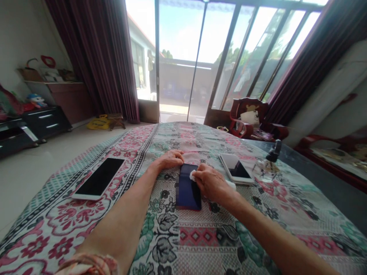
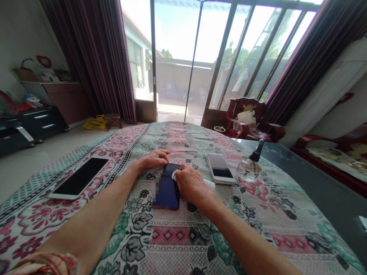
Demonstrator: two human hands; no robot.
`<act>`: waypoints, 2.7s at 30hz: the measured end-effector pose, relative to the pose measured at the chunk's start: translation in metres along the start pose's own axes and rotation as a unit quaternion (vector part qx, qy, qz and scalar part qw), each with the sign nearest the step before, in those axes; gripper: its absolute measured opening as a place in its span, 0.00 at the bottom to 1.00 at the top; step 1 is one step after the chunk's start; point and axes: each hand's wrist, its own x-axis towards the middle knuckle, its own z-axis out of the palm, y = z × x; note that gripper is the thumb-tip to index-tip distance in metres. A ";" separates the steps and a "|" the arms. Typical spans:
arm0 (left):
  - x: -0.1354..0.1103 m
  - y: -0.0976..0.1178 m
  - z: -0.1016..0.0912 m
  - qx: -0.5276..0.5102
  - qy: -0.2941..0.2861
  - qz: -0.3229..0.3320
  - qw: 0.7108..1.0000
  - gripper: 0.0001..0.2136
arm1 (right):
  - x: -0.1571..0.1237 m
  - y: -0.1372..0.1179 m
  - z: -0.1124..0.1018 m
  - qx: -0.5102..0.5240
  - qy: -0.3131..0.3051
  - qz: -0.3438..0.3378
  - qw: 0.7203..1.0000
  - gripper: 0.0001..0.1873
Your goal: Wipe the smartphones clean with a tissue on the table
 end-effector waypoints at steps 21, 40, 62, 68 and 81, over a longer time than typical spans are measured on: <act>-0.003 0.006 -0.003 0.007 -0.011 -0.003 1.000 0.08 | -0.005 -0.005 -0.009 0.005 -0.020 -0.019 1.000 0.13; -0.003 0.001 -0.011 0.002 -0.064 0.020 0.998 0.07 | 0.018 0.020 0.007 0.003 -0.023 0.030 0.999 0.14; -0.006 -0.005 -0.023 0.022 -0.150 0.037 0.988 0.13 | 0.023 0.000 0.018 -0.003 0.027 -0.027 0.999 0.13; -0.006 -0.001 -0.022 0.043 -0.155 0.040 0.986 0.13 | 0.026 0.009 0.011 -0.041 -0.002 -0.001 0.999 0.13; -0.005 -0.005 -0.020 0.050 -0.151 0.037 0.987 0.13 | 0.008 -0.029 0.010 -0.010 0.008 -0.106 0.994 0.11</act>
